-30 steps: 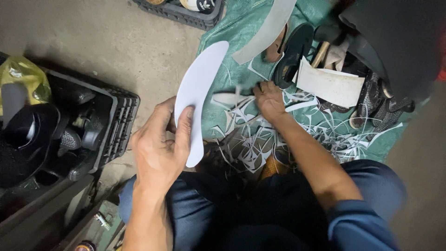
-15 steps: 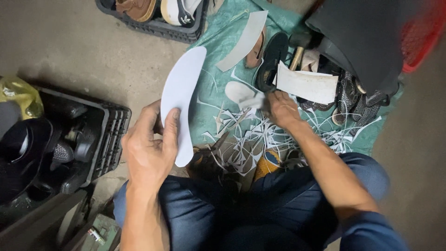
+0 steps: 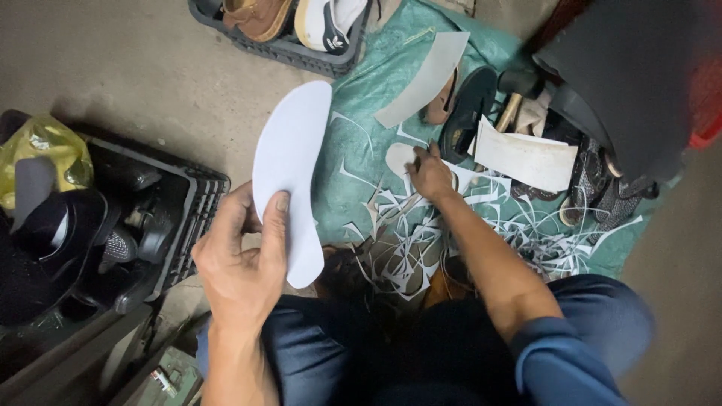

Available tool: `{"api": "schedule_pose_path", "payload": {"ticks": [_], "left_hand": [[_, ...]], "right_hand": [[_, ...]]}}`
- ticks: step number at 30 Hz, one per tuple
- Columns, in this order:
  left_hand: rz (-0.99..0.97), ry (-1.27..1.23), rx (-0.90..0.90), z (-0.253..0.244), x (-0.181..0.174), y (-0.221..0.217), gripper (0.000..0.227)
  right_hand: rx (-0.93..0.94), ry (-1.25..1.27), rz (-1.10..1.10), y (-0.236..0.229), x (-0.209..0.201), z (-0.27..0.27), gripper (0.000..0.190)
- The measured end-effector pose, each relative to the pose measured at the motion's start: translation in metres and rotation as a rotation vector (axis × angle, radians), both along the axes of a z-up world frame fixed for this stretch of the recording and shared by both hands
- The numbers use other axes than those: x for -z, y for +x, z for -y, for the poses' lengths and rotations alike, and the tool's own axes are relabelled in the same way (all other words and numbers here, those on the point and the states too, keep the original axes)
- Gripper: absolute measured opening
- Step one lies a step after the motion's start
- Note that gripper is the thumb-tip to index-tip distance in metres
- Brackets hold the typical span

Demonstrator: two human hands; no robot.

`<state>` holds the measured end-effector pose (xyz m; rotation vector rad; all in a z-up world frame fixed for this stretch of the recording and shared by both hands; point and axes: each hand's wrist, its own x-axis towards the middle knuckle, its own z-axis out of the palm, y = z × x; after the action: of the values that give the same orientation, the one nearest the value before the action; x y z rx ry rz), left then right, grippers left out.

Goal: The person sits on the floor and uses large shears to cut a white shoe insole along a curved edge. They trim the excess material, rotate the insole to cut different sides, and then place the finished piece on a green tarp alongside other cut pieces.

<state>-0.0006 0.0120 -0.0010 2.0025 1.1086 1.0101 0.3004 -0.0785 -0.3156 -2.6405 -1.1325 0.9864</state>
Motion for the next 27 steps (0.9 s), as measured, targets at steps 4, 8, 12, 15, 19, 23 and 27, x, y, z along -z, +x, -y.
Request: {"api": "schedule_pose_path", "payload": {"ticks": [4, 8, 12, 15, 19, 23, 27], "left_hand": [[0.013, 0.017, -0.007, -0.003, -0.001, 0.002, 0.008], [0.017, 0.033, -0.008, -0.002, -0.009, -0.001, 0.008], [0.038, 0.039, -0.003, -0.001, -0.005, -0.008, 0.01], [0.057, 0.037, -0.01, 0.0, -0.008, -0.01, 0.009], [0.053, 0.036, -0.03, 0.002, -0.007, -0.013, 0.008], [0.038, 0.054, -0.036, 0.0, -0.006, -0.01, 0.009], [0.019, 0.047, -0.043, -0.002, -0.005, -0.009, 0.009]], "right_hand": [[-0.044, 0.139, 0.003, 0.008, 0.02, 0.012, 0.05], [-0.408, 0.103, 0.173, -0.007, -0.064, 0.042, 0.033], [-0.476, -0.197, 0.173, 0.033, -0.073, 0.109, 0.047], [-0.664, -0.468, 0.41, 0.063, -0.028, 0.141, 0.03], [-0.537, -0.419, 0.401, 0.036, -0.027, 0.104, 0.026], [-0.51, 0.073, 0.409, -0.028, -0.079, 0.015, 0.031], [-0.524, 0.186, 0.211, -0.056, -0.035, -0.042, 0.04]]}}
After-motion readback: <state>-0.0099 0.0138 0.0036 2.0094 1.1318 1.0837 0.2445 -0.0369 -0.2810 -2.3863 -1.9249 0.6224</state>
